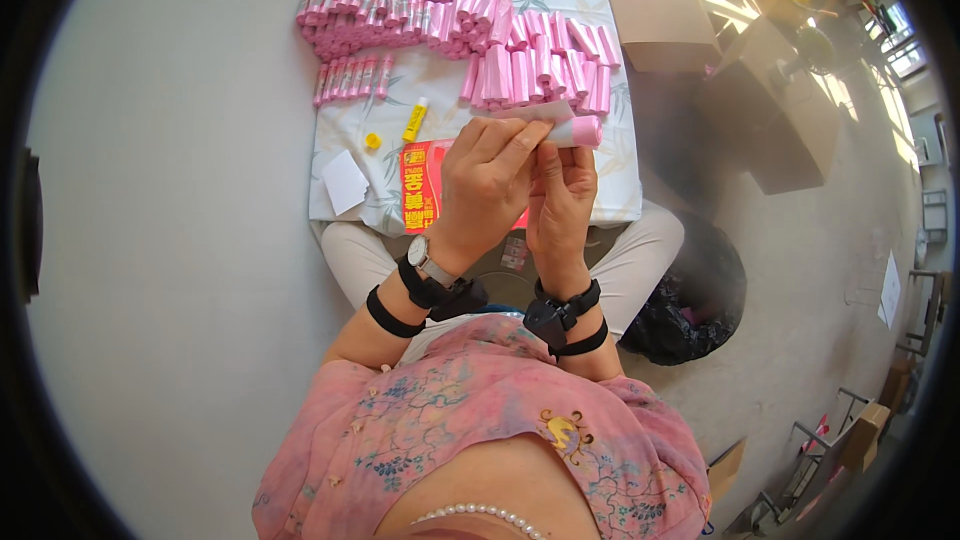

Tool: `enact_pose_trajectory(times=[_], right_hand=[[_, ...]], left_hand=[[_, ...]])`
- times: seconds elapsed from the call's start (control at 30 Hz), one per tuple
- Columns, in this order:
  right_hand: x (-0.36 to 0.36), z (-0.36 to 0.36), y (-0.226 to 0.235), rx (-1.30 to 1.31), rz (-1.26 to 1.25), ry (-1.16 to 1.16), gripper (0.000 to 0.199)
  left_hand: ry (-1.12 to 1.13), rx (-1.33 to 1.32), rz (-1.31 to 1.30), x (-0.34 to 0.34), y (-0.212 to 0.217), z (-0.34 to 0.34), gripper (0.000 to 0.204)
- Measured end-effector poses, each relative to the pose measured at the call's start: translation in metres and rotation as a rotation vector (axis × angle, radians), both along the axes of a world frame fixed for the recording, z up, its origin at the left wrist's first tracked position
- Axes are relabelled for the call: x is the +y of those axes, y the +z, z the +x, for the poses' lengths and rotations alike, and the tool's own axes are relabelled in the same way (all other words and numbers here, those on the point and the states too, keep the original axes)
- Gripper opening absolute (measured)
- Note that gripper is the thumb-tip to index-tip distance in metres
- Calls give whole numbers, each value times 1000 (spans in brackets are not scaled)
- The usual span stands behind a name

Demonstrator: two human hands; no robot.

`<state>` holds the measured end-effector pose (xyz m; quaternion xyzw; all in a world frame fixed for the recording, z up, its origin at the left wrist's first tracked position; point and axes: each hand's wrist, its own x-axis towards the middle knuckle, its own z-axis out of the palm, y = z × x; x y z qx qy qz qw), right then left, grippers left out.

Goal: The recorder applies paper labels to pink plastic tubes using a glue stick.

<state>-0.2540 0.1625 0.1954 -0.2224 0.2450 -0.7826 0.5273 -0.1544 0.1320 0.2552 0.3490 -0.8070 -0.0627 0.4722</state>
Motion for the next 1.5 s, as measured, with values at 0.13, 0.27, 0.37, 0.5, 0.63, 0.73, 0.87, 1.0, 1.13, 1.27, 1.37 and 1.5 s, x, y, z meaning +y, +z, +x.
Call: enact_pose_trajectory(times=[0.13, 0.27, 0.37, 0.5, 0.63, 0.73, 0.87, 1.0, 1.13, 1.27, 1.37, 1.5], right_hand=[[2, 1, 1, -11, 31, -14, 37], [3, 1, -2, -6, 37, -20, 34], [2, -1, -4, -14, 63, -24, 32], [2, -2, 0, 10, 49, -31, 30], [1, -3, 0, -6, 89, -44, 31], [0, -4, 0, -13, 135, -69, 31], [2, -4, 4, -20, 127, -78, 30], [-1, -8, 3, -8, 111, -86, 30], [-4, -12, -2, -18, 129, -94, 31], [-5, -15, -7, -19, 124, -90, 32], [-6, -15, -7, -15, 132, -97, 32], [-8, -16, -6, -19, 140, -103, 31]], left_hand=[[-36, 10, 56, -2, -5, 3, 38], [-71, 16, 121, -3, -9, 4, 40], [-89, 19, 137, -2, -9, 4, 39], [-66, 53, 153, -4, -11, 3, 34], [-62, 80, 205, -5, -17, 2, 28], [-70, 77, 229, -5, -19, 0, 27], [-72, 71, 227, -6, -18, -1, 28], [-72, 100, 233, -5, -15, -6, 26], [-48, 136, 261, -7, -20, -12, 21], [-37, 163, 244, -10, -25, -15, 18], [-45, 135, 280, -13, -26, -14, 18], [-50, 133, 266, -13, -24, -17, 17]])
